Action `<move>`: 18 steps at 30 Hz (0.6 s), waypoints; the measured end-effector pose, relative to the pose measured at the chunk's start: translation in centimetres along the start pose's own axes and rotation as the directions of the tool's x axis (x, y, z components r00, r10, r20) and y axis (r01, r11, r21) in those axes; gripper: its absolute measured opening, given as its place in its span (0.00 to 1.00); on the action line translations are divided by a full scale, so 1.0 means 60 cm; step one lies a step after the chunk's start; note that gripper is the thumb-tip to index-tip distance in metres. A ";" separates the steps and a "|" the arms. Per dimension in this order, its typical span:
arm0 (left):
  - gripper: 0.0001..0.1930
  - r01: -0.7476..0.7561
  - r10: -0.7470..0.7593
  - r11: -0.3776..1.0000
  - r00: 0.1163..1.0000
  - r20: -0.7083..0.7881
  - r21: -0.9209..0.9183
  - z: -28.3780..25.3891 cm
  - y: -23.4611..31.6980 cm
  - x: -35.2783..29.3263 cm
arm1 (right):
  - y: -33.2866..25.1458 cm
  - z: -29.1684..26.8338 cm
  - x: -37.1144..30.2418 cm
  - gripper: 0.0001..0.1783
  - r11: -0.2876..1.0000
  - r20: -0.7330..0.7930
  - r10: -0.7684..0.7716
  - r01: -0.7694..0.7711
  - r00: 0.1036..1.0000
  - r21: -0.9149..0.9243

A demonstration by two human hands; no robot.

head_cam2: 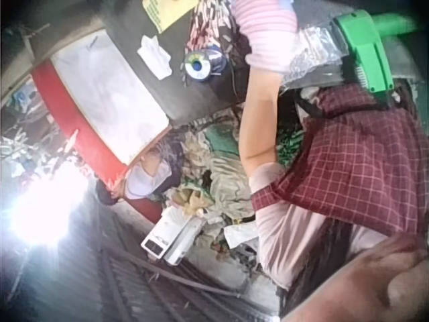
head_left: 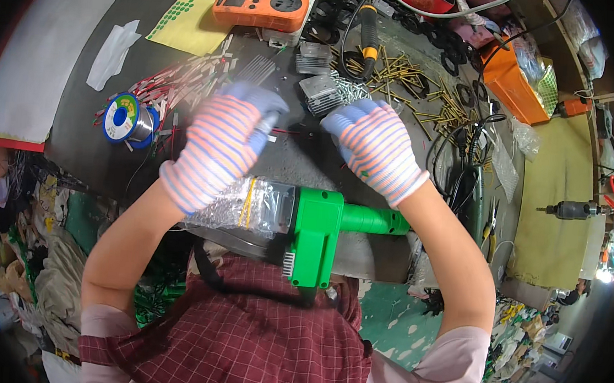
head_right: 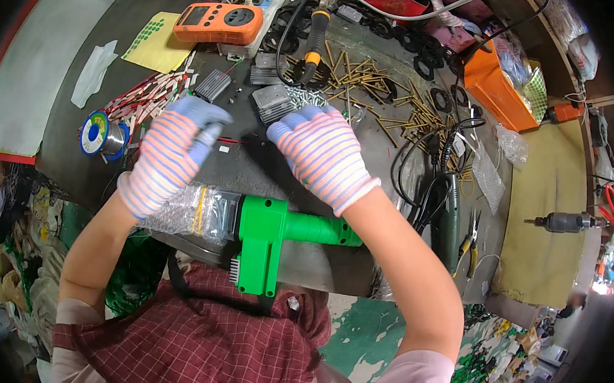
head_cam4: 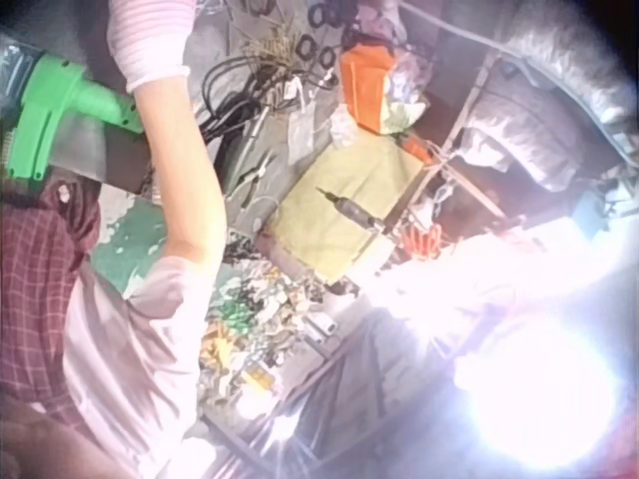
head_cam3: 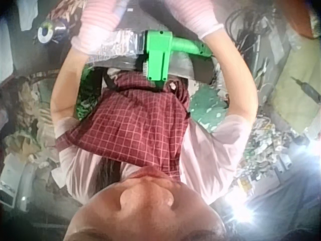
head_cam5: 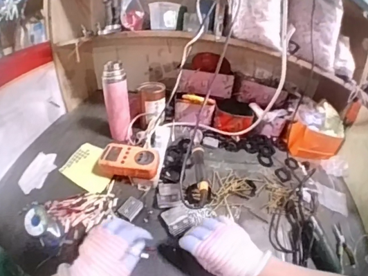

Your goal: Assemble and solder components into a green plastic electronic housing.

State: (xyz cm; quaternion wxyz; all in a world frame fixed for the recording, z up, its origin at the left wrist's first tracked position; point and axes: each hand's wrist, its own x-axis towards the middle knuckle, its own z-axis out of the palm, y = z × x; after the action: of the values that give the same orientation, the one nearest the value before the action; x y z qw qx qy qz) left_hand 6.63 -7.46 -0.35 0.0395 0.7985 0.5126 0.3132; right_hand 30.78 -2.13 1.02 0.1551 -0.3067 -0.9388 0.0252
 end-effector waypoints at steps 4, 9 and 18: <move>0.06 0.209 -0.226 0.927 0.974 -0.017 -0.313 -0.066 0.036 -0.028 | 0.003 0.011 0.010 0.17 0.955 0.172 -0.121 0.162 0.978 -0.247; 0.06 0.319 -0.406 0.649 0.913 0.040 -0.690 -0.081 0.097 -0.108 | -0.004 -0.011 0.005 0.07 0.975 0.171 -0.065 0.099 0.983 -0.198; 0.08 0.163 -0.191 0.709 0.981 0.036 -0.686 -0.053 0.151 -0.186 | -0.121 -0.119 -0.145 0.08 0.249 0.300 0.660 -0.577 0.689 0.778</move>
State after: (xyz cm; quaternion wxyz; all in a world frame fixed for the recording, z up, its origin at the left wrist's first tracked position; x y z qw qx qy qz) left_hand 9.03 -21.99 0.54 0.3515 0.6683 0.4356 0.4900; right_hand 35.52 -13.43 6.46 0.2983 -0.5378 -0.6018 0.5095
